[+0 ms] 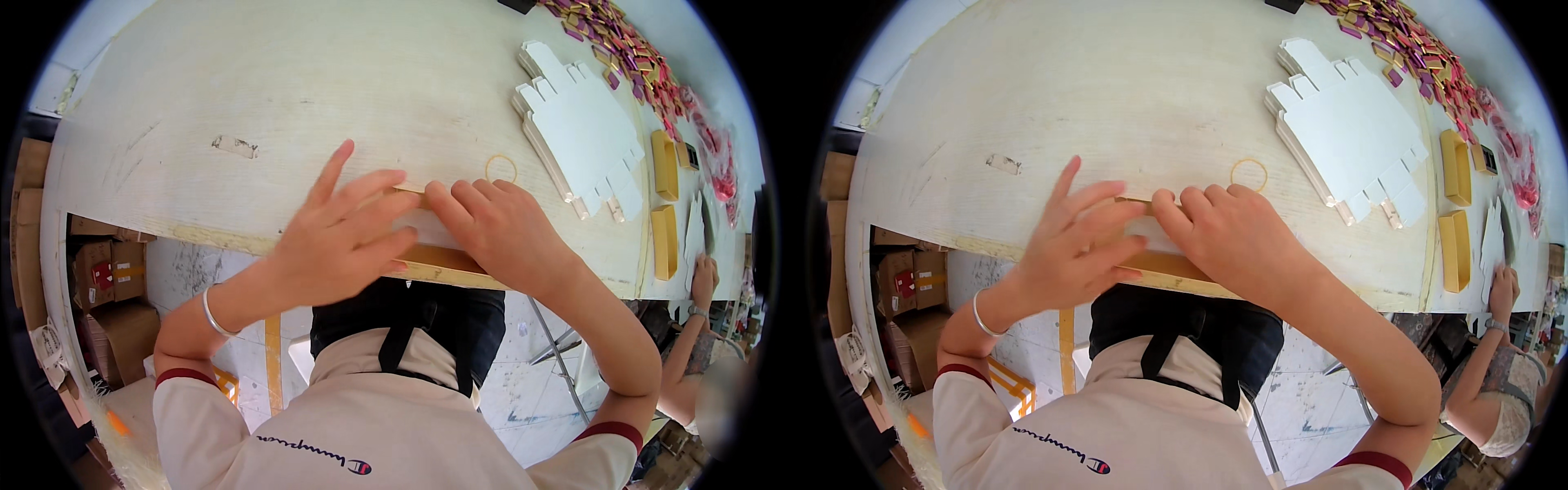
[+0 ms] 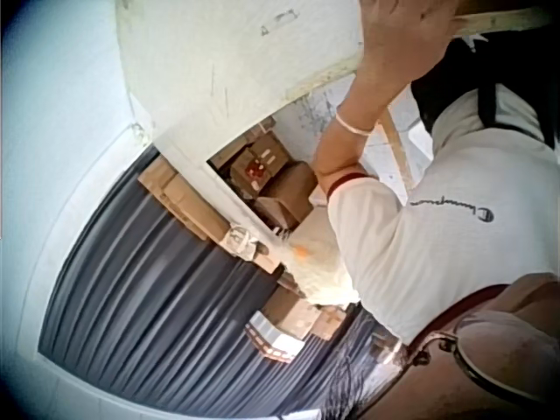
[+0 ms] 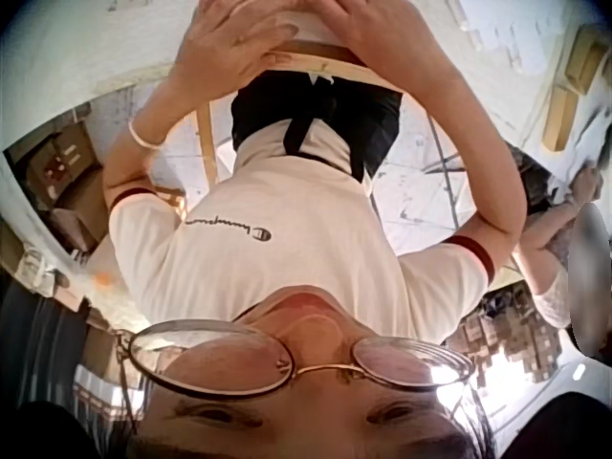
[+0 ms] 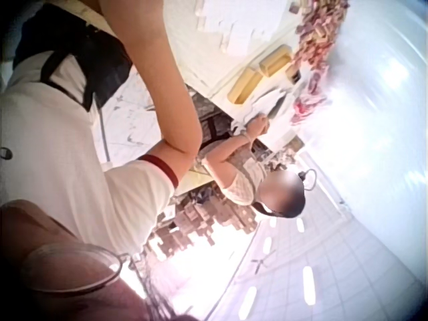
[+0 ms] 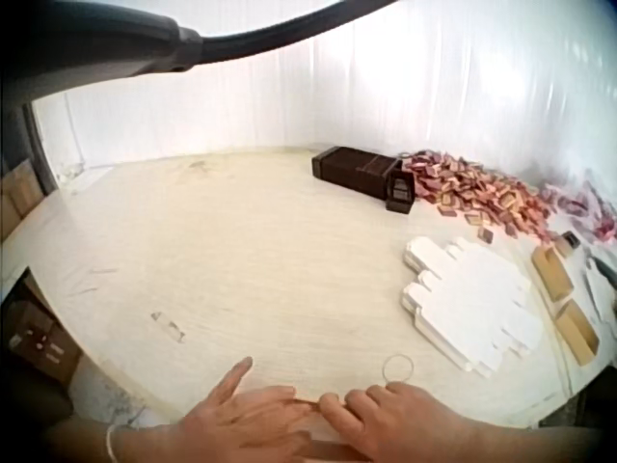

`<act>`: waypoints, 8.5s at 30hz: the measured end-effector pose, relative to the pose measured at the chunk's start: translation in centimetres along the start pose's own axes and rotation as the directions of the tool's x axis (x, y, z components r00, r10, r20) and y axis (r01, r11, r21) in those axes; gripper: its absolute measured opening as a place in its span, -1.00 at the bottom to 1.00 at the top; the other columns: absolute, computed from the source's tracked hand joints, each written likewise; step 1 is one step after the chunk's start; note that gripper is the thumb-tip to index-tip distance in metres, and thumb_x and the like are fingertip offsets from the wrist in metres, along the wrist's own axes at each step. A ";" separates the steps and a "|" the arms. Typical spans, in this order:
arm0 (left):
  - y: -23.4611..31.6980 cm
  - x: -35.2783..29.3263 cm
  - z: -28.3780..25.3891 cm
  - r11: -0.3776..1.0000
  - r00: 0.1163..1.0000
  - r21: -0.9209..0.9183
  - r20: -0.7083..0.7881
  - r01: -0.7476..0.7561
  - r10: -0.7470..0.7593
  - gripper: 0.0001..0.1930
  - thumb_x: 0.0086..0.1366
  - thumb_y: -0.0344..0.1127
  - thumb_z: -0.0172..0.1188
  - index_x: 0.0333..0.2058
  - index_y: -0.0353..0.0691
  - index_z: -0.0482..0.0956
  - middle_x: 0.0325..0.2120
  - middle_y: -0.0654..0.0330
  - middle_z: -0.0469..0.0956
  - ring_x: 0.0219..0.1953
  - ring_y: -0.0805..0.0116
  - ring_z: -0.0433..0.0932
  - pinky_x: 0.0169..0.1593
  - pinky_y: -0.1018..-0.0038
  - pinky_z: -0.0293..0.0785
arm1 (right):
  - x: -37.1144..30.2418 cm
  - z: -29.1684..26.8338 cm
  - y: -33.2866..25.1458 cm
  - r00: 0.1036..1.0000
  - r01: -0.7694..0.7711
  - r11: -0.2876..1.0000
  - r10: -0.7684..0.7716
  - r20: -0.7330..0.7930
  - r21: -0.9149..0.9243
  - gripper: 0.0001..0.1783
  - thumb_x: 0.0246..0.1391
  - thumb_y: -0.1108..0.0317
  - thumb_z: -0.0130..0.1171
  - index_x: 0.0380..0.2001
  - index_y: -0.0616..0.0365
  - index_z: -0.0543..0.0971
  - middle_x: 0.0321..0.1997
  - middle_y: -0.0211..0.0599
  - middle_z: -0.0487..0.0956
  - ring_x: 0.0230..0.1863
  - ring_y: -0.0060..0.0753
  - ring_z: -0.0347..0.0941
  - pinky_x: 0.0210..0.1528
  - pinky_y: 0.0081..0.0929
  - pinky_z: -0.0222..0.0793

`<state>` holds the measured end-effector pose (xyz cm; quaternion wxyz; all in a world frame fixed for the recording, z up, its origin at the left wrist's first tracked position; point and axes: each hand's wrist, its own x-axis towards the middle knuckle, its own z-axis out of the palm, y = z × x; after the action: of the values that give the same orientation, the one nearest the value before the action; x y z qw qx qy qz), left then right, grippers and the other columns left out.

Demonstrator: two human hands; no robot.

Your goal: The person folds flat cardboard pieces into small rectangular boxes at a work table. They fold the sides, tuck flaps, and secure the boxes with rubber bands. A second person works nearby on similar items.

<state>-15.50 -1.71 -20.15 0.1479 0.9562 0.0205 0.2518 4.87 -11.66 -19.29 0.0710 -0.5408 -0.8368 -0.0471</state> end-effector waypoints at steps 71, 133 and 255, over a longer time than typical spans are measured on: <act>-3.3 1.4 -1.4 0.218 0.576 -0.560 0.614 0.800 -0.540 -0.84 0.24 -0.47 0.08 -0.22 -0.40 0.49 -0.50 0.19 0.55 -0.51 0.53 0.51 -0.44 0.61 0.45 | 5.0 0.4 -0.5 0.987 -0.102 0.974 0.074 0.140 0.204 -0.87 -0.21 0.59 0.11 -0.49 0.21 0.47 -0.38 -0.23 0.39 -0.45 -0.20 0.47 -0.43 -0.35 0.41; 0.2 5.1 -4.7 0.656 0.964 0.714 0.108 -0.246 0.244 -0.48 -0.02 -0.45 0.11 0.02 -0.35 0.43 -0.64 0.35 0.23 -0.68 0.60 0.24 -0.69 0.70 0.17 | 1.8 -6.4 -0.9 0.717 -0.431 0.413 0.697 0.026 0.802 -0.75 -0.04 0.50 0.01 -0.28 0.43 0.50 -0.64 -0.37 0.41 -0.61 -0.63 0.20 -0.54 -0.60 0.18; -0.4 8.0 -0.8 0.721 0.627 -0.362 0.769 0.591 -0.128 -0.69 0.38 -0.20 -0.13 -0.11 -0.34 0.37 -0.33 -0.01 0.47 -0.26 0.13 0.43 -0.13 0.36 0.32 | 0.4 -6.4 0.3 0.851 -0.444 0.858 0.314 0.421 0.259 -0.91 0.07 0.43 0.04 -0.42 0.23 0.40 -0.51 -0.09 0.49 -0.41 0.01 0.43 -0.38 -0.20 0.33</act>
<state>-8.86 -0.17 -15.77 0.4809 0.8555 0.0870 -0.1714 5.39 -12.15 -12.92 0.0167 -0.6754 -0.7045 0.2174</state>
